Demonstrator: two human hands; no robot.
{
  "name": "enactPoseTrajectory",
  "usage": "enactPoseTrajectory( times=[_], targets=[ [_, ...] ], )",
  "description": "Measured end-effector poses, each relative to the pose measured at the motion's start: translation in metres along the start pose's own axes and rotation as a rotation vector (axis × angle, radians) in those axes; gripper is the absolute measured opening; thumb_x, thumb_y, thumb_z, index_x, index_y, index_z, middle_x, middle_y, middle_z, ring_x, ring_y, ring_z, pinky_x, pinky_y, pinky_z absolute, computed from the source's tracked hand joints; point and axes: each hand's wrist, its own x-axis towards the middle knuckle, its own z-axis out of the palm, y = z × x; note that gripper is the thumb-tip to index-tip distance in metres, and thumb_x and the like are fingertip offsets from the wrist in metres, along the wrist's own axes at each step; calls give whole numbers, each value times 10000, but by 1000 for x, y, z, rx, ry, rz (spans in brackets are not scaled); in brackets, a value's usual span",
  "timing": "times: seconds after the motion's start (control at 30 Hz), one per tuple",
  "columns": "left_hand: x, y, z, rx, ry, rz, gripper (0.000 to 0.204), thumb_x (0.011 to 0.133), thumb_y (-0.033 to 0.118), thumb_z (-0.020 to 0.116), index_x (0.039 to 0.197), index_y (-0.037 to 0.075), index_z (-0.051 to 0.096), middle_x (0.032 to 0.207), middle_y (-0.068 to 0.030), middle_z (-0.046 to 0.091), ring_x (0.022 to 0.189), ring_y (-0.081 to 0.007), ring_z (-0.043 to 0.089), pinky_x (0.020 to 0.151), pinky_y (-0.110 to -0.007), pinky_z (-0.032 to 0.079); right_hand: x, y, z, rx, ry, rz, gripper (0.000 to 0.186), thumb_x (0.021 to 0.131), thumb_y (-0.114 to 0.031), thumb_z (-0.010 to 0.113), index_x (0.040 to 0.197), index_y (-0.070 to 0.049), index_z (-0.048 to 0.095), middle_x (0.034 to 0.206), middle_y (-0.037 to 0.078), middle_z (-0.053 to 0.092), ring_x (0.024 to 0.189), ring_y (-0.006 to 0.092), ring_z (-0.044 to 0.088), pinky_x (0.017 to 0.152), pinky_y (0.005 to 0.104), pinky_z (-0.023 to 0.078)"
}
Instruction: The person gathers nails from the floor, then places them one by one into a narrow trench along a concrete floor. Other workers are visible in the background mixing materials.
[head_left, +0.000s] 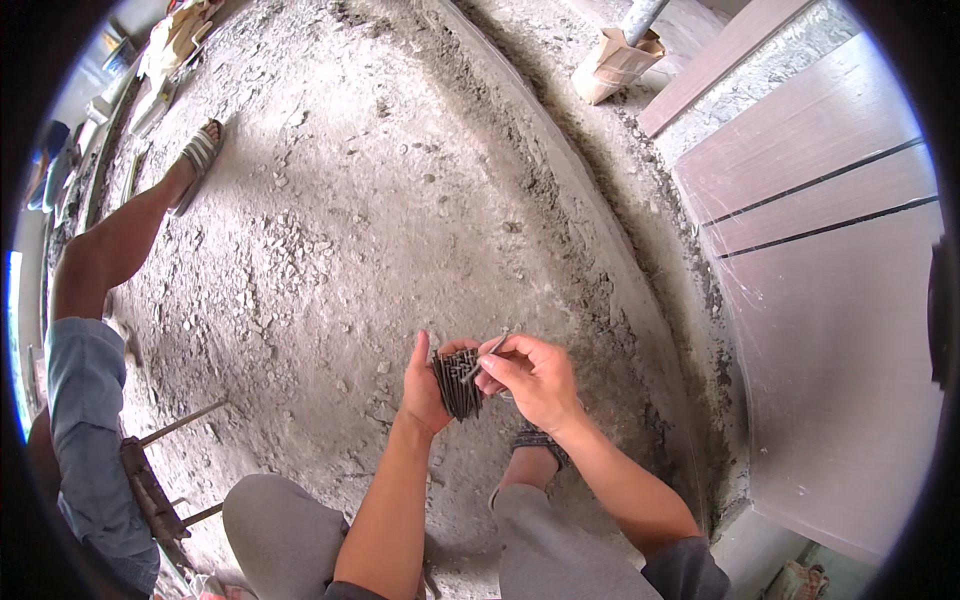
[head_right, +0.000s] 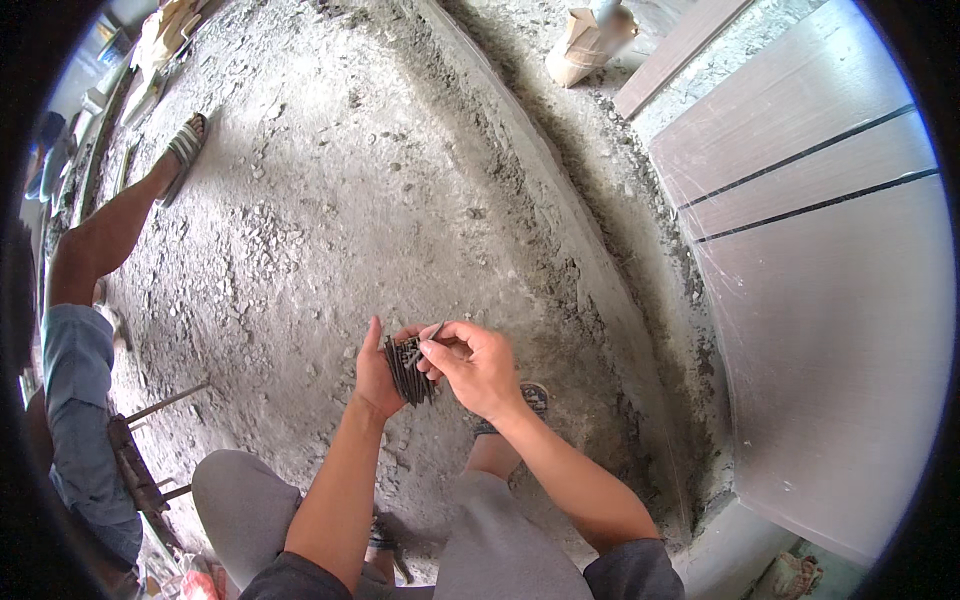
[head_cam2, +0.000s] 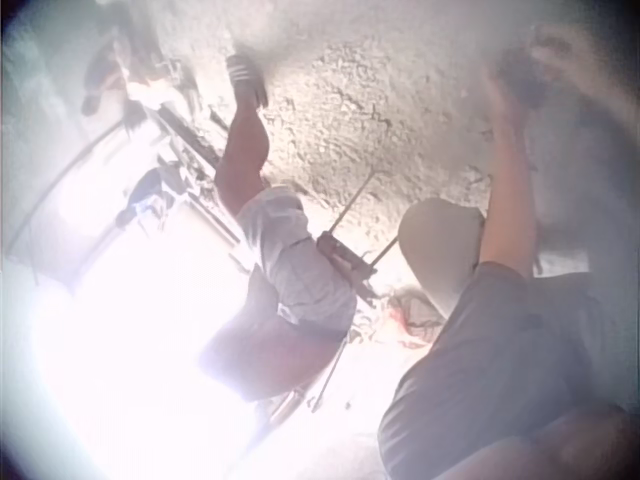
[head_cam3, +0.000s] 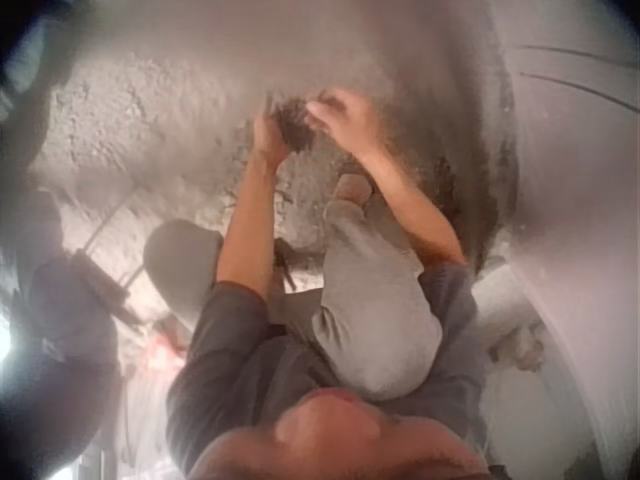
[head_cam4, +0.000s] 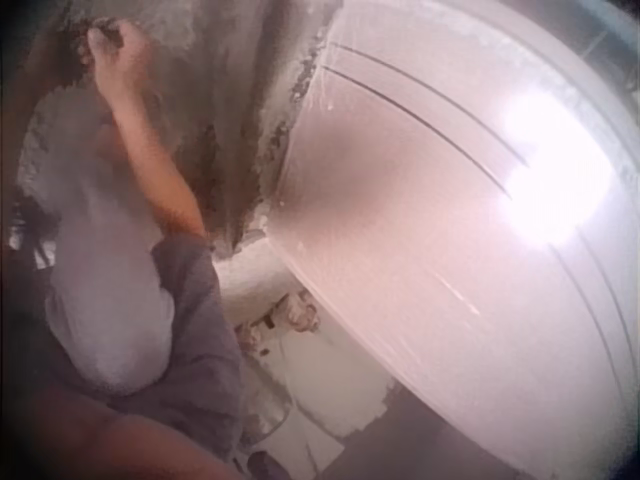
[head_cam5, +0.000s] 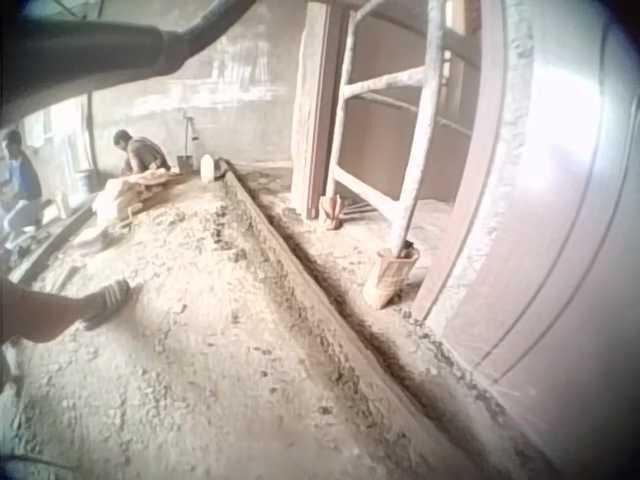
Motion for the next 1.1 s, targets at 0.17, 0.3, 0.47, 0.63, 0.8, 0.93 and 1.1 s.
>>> enactPoseTrajectory(
  times=[0.17, 0.3, 0.47, 0.63, 0.8, 0.93, 1.1],
  targets=[
    [3, 6, -12, -168, -249, -38, 731, 945, 669, 217, 1102, 41, 558, 843, -89, 624, 782, -234, 617, 694, -355, 516, 1, -6, 15, 97, 28, -154, 130, 922, -83, 614, 982, 32, 627, 984, 93, 693, 783, 119, 667, 633, 236, 542],
    [2, 4, 6, -48, 64, -7, 728, 947, 666, 217, 1102, 47, 568, 860, -92, 630, 785, -233, 620, 688, -378, 523, 2, -3, 9, -226, 115, -440, 127, 871, -68, 658, 981, -7, 639, 976, 77, 681, 833, 165, 678, 664, 262, 552],
    [6, 4, 13, 3, 111, 14, 704, 955, 649, 233, 1105, 53, 577, 900, -90, 637, 828, -240, 630, 737, -401, 530, -1, 7, 0, -887, -78, -845, 233, 753, 11, 697, 974, -30, 636, 1053, 80, 623, 903, 248, 660, 750, 328, 570],
    [9, 6, 0, -17, 2, 70, 679, 971, 609, 229, 1101, 42, 578, 967, -153, 649, 914, -283, 630, 836, -418, 520, 4, 5, 5, -873, -77, -805, 227, 696, -59, 740, 904, -51, 650, 1007, 67, 617, 886, 269, 639, 756, 373, 527],
    [9, 3, 4, -67, -2, 113, 630, 983, 573, 248, 1130, 48, 564, 944, -143, 631, 867, -285, 617, 802, -415, 517, 1, -4, 23, -1108, -100, -604, 184, 728, -180, 740, 818, -68, 625, 877, 67, 613, 811, 256, 624, 678, 385, 474],
    [8, -3, 11, -116, 74, 219, 615, 984, 557, 264, 1141, 39, 557, 940, -150, 611, 826, -295, 603, 753, -421, 515, -8, 15, 22, -1219, -48, -566, 178, 767, -228, 700, 767, -78, 605, 762, 65, 591, 750, 235, 619, 642, 368, 461],
    [8, -2, 18, -199, 99, 258, 581, 991, 535, 278, 1134, 42, 550, 922, -152, 594, 797, -298, 592, 722, -431, 513, -12, 17, 18, -1274, 1, -566, 159, 749, -212, 714, 742, -95, 607, 732, 48, 586, 682, 217, 627, 607, 347, 468]
  ],
)
